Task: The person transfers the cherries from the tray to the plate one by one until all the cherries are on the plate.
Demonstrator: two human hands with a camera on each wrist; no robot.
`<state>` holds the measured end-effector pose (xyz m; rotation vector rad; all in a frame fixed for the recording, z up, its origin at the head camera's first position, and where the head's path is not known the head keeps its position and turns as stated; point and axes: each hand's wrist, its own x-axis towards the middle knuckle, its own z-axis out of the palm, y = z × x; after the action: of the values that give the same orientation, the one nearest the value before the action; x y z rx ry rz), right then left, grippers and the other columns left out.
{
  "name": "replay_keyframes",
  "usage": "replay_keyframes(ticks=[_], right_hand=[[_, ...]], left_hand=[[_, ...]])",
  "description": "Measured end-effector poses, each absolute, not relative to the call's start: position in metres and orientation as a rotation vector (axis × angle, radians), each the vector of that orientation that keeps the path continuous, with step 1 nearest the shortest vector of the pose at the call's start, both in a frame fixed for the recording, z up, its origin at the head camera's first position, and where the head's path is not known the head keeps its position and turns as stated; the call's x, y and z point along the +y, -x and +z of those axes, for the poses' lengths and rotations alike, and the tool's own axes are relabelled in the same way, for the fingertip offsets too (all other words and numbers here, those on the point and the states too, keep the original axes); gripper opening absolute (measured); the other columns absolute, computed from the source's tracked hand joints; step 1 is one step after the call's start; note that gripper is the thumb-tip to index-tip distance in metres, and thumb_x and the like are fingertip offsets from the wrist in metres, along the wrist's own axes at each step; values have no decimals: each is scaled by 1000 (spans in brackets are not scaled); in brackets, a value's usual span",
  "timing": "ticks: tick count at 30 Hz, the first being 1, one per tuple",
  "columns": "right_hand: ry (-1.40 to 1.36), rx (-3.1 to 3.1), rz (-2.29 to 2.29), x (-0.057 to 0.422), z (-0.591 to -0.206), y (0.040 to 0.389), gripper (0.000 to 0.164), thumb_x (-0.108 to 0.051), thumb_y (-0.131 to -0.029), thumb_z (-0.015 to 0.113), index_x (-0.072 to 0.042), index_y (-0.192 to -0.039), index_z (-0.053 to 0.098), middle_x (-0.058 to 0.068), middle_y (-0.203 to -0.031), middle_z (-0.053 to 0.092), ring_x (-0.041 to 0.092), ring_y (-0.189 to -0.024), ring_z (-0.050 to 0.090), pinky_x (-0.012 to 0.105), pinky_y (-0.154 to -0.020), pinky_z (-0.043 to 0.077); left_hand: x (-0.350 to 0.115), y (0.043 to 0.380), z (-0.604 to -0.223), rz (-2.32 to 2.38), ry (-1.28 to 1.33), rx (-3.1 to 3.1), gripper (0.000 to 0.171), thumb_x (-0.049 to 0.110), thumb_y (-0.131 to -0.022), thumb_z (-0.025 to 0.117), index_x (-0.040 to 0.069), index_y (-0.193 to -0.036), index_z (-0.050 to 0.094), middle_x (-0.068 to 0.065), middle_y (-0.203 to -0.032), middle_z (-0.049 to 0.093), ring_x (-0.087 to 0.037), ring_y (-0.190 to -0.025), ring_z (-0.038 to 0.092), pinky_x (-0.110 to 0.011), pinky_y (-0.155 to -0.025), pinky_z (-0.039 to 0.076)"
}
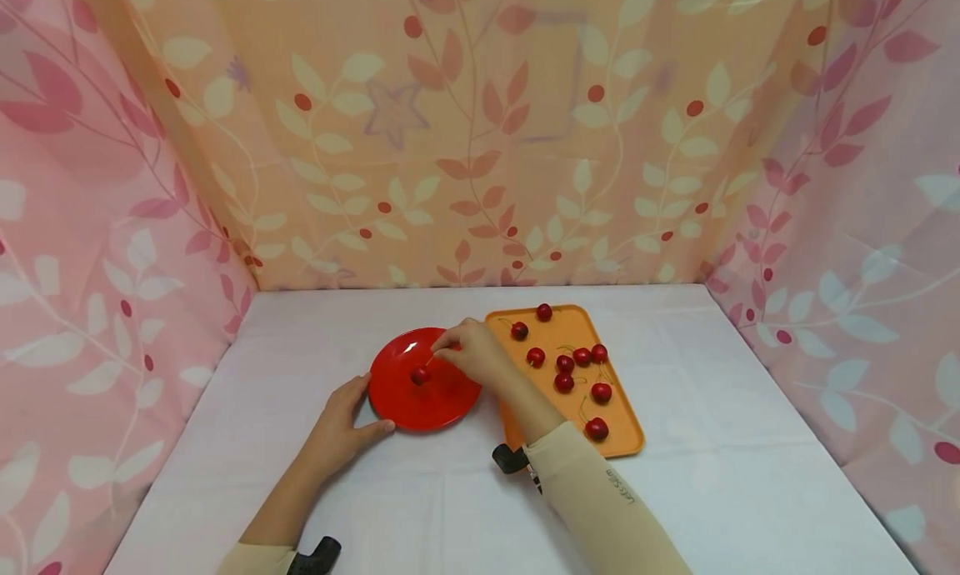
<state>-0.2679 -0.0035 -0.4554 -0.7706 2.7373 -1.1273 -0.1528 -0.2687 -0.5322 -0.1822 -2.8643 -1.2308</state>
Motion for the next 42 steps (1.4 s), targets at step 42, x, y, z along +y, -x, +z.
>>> replay_keyframes(ticks=[42], right_hand=[[999,2940,-691,-32,-466,244,16,-27,-93,78,-26,-108,81,-14,-99,77,11,-104,60,34,-98,47]], left_hand=[[-270,153,-531,-1206,183,-2879,99,49,-84,82,8,-160,33,-17,-162,37,-42,-148,31,-68,-111,38]])
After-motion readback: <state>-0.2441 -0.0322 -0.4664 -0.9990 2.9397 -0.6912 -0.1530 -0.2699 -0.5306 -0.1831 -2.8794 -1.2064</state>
